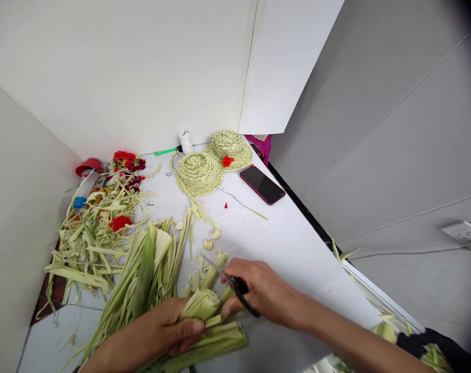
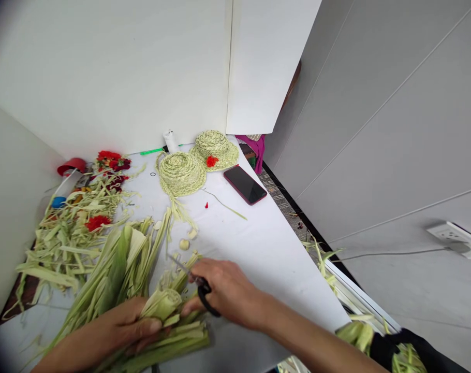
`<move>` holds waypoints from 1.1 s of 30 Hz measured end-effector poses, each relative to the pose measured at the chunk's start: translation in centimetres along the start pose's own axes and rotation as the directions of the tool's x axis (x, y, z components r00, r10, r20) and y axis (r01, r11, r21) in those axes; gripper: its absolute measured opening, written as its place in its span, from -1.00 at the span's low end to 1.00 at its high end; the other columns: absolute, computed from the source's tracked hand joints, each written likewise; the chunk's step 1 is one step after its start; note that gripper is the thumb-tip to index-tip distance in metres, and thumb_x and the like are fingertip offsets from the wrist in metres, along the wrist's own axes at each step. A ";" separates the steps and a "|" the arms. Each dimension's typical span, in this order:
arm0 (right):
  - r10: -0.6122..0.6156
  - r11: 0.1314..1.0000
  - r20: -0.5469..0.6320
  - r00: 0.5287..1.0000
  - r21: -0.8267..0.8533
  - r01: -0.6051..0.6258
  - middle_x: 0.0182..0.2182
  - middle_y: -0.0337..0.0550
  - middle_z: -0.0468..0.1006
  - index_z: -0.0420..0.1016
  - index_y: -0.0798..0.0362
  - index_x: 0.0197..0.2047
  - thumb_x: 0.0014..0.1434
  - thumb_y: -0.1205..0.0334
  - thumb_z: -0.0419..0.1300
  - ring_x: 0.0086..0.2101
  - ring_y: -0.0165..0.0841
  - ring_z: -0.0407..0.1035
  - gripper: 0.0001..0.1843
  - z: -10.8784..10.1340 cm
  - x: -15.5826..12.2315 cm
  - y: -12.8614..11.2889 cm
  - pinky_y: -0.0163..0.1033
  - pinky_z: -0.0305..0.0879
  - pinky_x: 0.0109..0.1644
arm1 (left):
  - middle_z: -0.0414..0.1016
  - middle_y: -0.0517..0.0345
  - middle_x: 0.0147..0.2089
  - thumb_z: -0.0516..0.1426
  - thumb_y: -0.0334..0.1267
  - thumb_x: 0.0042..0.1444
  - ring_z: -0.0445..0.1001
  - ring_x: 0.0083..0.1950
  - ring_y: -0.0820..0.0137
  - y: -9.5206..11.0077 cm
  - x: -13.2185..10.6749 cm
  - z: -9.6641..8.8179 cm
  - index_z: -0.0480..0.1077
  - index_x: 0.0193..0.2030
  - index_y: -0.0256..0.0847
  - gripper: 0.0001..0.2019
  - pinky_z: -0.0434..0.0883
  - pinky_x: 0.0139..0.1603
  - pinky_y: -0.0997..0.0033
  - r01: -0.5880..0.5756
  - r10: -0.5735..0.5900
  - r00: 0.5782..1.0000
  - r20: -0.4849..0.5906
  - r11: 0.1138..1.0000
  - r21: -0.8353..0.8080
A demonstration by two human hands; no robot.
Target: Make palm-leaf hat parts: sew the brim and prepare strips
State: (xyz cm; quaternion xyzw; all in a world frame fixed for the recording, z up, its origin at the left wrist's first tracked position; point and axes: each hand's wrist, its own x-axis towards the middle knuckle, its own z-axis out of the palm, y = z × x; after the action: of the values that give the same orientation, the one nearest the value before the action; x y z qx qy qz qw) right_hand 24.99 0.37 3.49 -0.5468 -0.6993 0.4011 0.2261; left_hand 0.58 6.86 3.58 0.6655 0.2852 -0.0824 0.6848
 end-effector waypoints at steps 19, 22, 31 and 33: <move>0.298 0.629 -0.060 0.953 -0.739 -0.243 -0.11 0.02 0.48 0.42 0.11 -0.03 0.21 0.39 0.19 -0.14 -0.12 0.46 -0.76 -3.5 -2.1 0.0 -0.11 0.42 -0.22 | 0.14 -0.06 0.38 0.03 -0.34 0.18 0.18 0.36 0.15 -4.6 3.1 2.1 0.07 0.34 -0.07 -0.43 0.26 0.28 0.05 0.186 0.459 0.593 -0.661 0.721 0.668; 0.235 0.779 -0.041 0.971 -0.590 -0.213 0.12 0.16 0.38 0.24 0.11 0.24 0.21 0.11 0.23 0.04 -0.04 0.39 -0.42 -0.5 -0.6 -1.7 0.03 0.41 0.01 | 0.02 -0.10 0.43 0.02 -0.22 0.24 0.06 0.42 0.16 -2.3 4.1 0.3 0.02 0.36 -0.12 -0.45 0.19 0.32 0.03 0.136 0.439 0.505 -0.744 0.810 0.570; 0.059 0.866 -0.169 0.984 -0.481 -0.135 0.35 0.22 0.02 0.01 0.14 0.39 -0.05 0.06 0.43 0.31 0.07 -0.07 0.06 7.0 5.2 -2.6 0.14 0.08 0.31 | 0.44 0.06 -0.18 0.01 0.03 0.20 0.45 -0.21 0.23 -1.6 -2.6 -4.0 0.39 -0.07 -0.15 -0.65 0.42 -0.15 0.22 0.266 0.414 0.240 -0.878 0.842 0.470; 0.063 0.839 -0.184 0.981 -0.522 -0.152 0.34 0.23 0.04 0.08 0.15 0.36 -0.02 0.12 0.41 0.31 0.09 -0.07 -0.03 6.4 6.1 -2.0 0.20 0.06 0.30 | 0.42 0.08 -0.21 0.03 0.10 0.15 0.43 -0.27 0.23 -3.0 -3.7 -4.8 0.37 -0.03 -0.17 -0.57 0.41 -0.23 0.25 0.339 0.322 0.167 -0.932 0.869 0.361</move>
State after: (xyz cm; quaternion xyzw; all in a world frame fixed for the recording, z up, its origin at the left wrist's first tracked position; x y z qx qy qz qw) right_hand 17.14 4.00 0.63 -0.6567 -0.7309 0.1581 0.0977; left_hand -5.34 10.20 3.04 0.7058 0.6300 0.2931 0.1382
